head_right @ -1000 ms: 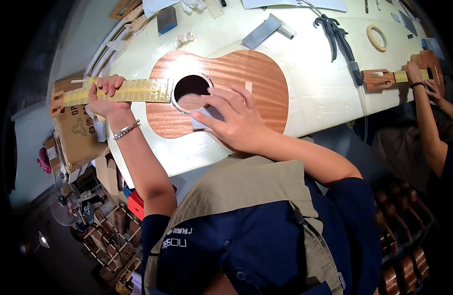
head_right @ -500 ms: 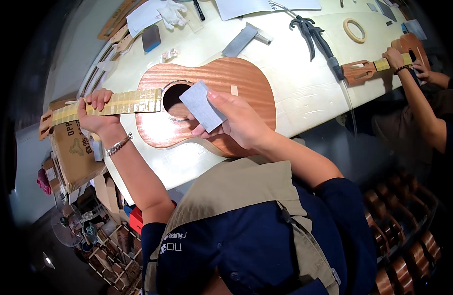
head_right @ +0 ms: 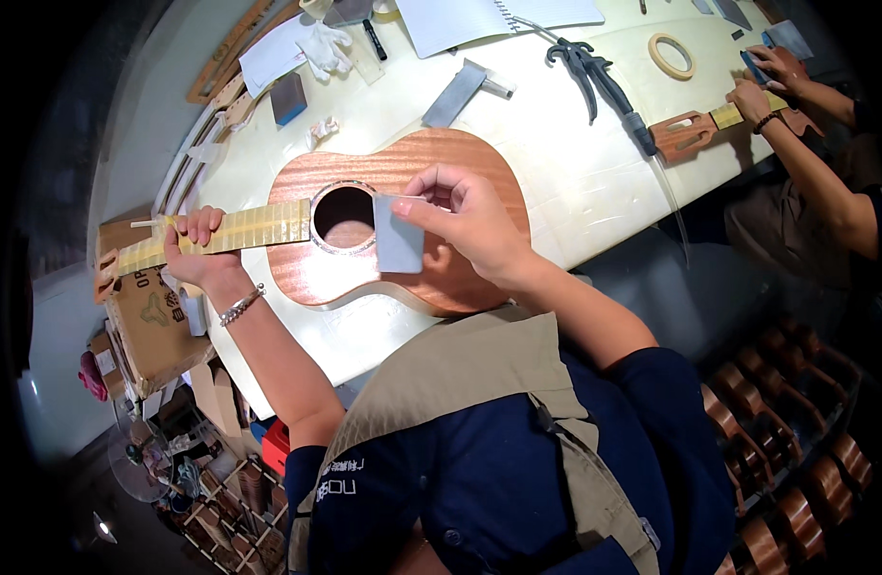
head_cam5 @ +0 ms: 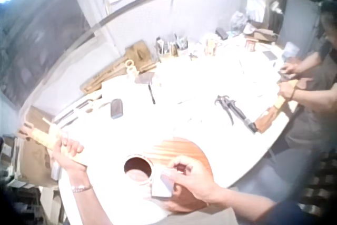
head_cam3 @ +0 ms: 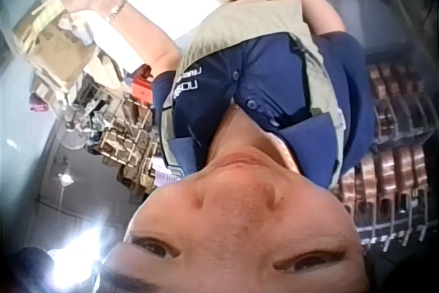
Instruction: The person sands the body and neck of a ukulele using a sanding block at a workbench, turning the instrument to reach different sides.
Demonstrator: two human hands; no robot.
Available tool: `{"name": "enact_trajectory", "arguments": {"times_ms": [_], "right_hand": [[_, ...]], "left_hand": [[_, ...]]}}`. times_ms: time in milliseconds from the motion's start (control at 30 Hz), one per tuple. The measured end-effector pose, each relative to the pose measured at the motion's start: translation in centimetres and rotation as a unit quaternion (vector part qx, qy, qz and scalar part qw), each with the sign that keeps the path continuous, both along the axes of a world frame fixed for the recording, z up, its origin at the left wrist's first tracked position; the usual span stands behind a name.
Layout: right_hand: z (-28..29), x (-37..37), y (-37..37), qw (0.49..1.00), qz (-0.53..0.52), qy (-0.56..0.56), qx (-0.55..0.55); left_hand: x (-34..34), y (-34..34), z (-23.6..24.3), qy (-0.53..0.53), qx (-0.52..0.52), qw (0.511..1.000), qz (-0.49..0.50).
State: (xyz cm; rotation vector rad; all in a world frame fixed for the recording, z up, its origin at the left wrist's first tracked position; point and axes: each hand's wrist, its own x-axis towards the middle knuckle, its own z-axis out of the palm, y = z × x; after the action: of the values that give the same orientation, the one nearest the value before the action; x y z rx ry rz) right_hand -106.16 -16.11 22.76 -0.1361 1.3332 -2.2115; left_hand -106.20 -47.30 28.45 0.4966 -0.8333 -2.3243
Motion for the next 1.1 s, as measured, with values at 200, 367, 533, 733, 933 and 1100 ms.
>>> {"name": "enact_trajectory", "arguments": {"times_ms": [200, 367, 533, 733, 933, 1100], "right_hand": [[1.7, 0.1, -0.7, 0.965, 0.024, -0.201, -0.167], [-0.7, 0.7, -0.7, 0.996, 0.062, -0.036, -0.057], [-2.6, 1.3, -1.9, 0.843, -0.081, 0.488, 0.213], [-2.7, 2.2, -1.9, 0.738, -0.052, 0.598, 0.308], [-3.7, 2.0, -2.6, 0.805, -0.049, 0.556, 0.202], [-3.6, 1.7, -2.6, 0.741, -0.038, 0.625, 0.242]], "left_hand": [[0.0, 0.2, -0.2, 0.002, -0.001, 1.0, -0.002], [0.5, 0.0, -0.3, 0.018, -0.002, 1.0, -0.02], [0.1, 0.1, -0.3, 0.021, -0.008, 0.999, -0.026], [0.2, -0.4, -0.8, 0.014, 0.001, 1.0, -0.019], [0.9, -1.0, -1.6, 0.051, 0.026, 0.997, -0.056], [0.8, -1.1, -1.5, 0.041, 0.018, 0.997, -0.064]]}}
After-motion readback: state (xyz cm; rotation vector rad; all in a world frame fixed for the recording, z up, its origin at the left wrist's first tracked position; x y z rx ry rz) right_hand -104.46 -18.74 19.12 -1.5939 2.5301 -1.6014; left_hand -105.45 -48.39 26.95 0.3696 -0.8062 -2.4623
